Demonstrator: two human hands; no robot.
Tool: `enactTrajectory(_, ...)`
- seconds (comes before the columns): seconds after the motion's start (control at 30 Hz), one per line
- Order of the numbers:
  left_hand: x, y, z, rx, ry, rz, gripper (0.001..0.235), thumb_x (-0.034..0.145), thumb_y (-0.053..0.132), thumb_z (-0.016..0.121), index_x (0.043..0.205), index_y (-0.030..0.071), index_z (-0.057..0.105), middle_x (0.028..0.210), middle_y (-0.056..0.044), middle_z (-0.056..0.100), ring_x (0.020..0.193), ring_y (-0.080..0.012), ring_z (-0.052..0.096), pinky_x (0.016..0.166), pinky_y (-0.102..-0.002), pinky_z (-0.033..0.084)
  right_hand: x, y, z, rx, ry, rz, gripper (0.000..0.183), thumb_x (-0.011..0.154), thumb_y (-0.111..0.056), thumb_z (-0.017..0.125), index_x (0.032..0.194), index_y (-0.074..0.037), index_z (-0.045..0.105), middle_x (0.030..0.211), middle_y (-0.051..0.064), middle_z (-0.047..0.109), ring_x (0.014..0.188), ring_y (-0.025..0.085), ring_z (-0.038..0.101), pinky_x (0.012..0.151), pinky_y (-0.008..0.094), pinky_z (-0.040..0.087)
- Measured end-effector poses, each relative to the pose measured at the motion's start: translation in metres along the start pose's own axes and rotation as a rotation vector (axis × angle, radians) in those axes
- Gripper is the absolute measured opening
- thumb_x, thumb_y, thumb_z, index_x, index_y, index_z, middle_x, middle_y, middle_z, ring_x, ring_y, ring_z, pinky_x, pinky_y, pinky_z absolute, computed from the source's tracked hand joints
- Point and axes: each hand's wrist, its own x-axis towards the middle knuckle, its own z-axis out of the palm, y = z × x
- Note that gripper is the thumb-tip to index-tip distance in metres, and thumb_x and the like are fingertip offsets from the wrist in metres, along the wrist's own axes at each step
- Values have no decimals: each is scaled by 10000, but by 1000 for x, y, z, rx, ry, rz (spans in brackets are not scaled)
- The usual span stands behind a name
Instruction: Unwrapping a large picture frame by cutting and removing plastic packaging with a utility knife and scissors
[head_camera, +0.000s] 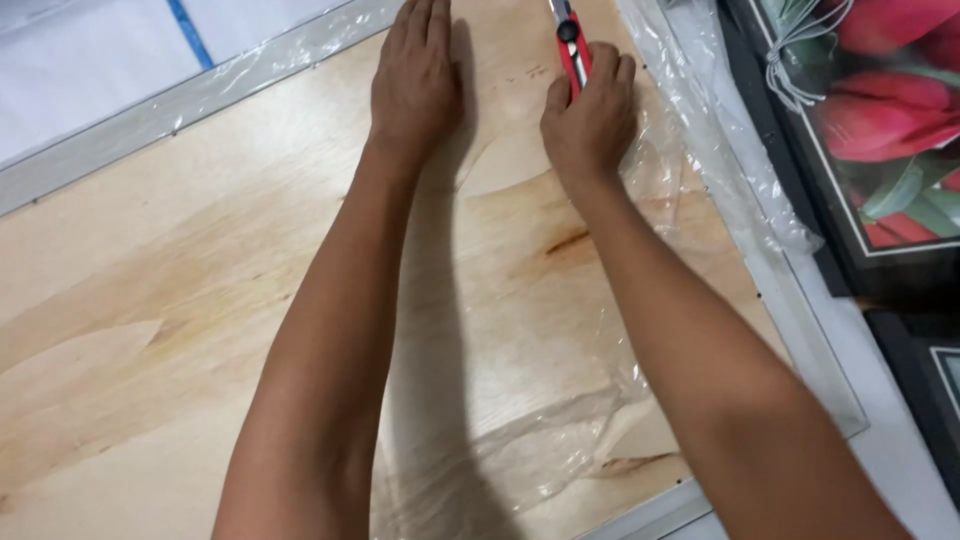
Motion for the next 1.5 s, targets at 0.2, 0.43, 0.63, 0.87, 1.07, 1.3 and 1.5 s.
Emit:
enactTrajectory(0.2,101,20,92,-43,4,-154,647,939,199,799,1461,8,469,1398,-154,639,1298,-323,599,1088,-442,487,11,-9,-15,129,10,182,320,953,-188,607,1213,-39,496,1090,178,597,835,385,663,746,491,549)
enactTrajectory(0.43,171,51,91,-230,-116,-318,135,878,123,708,921,178,823,1103,-105,631,1024,-359,571,902,-717,407,14,14,15,30,95,174,442,893,-226,625,1294,-55,550,1114,148,648,890,341,661,739,401,546)
enactTrajectory(0.63,192,37,88,-120,-458,-418,232,956,232,650,1158,271,759,1083,-7,671,1069,-277,710,999,-739,483,36,13,19,98,180,260,416,803,-313,662,1202,-201,621,979,26,597,874,291,695,701,430,579)
enactTrajectory(0.87,201,73,40,-245,-524,-551,227,927,325,735,1149,354,765,1169,-46,676,1208,-408,631,1070,-769,380,27,33,42,-59,306,103,369,757,-313,691,1080,-135,673,868,69,583,792,296,606,722,425,488)
enactTrajectory(1.07,207,83,41,-300,-507,-656,176,943,359,713,1096,340,797,1112,-35,722,1213,-432,607,1082,-792,308,25,26,40,-78,235,204,375,808,-349,684,1121,-145,655,920,57,587,888,282,581,783,416,431)
enactTrajectory(1.3,208,64,67,-475,-477,-688,197,863,336,738,990,233,847,1020,-36,800,1094,-418,562,1054,-863,103,40,0,4,-35,29,303,321,902,-302,605,1112,-60,597,1017,154,627,955,364,556,844,476,377)
enactTrajectory(1.5,206,66,58,-525,-417,-623,155,856,325,778,937,225,865,916,-48,813,985,-407,618,954,-906,164,49,-26,2,40,-33,397,355,902,-243,576,1228,-102,590,1129,143,640,1022,343,533,858,485,301)
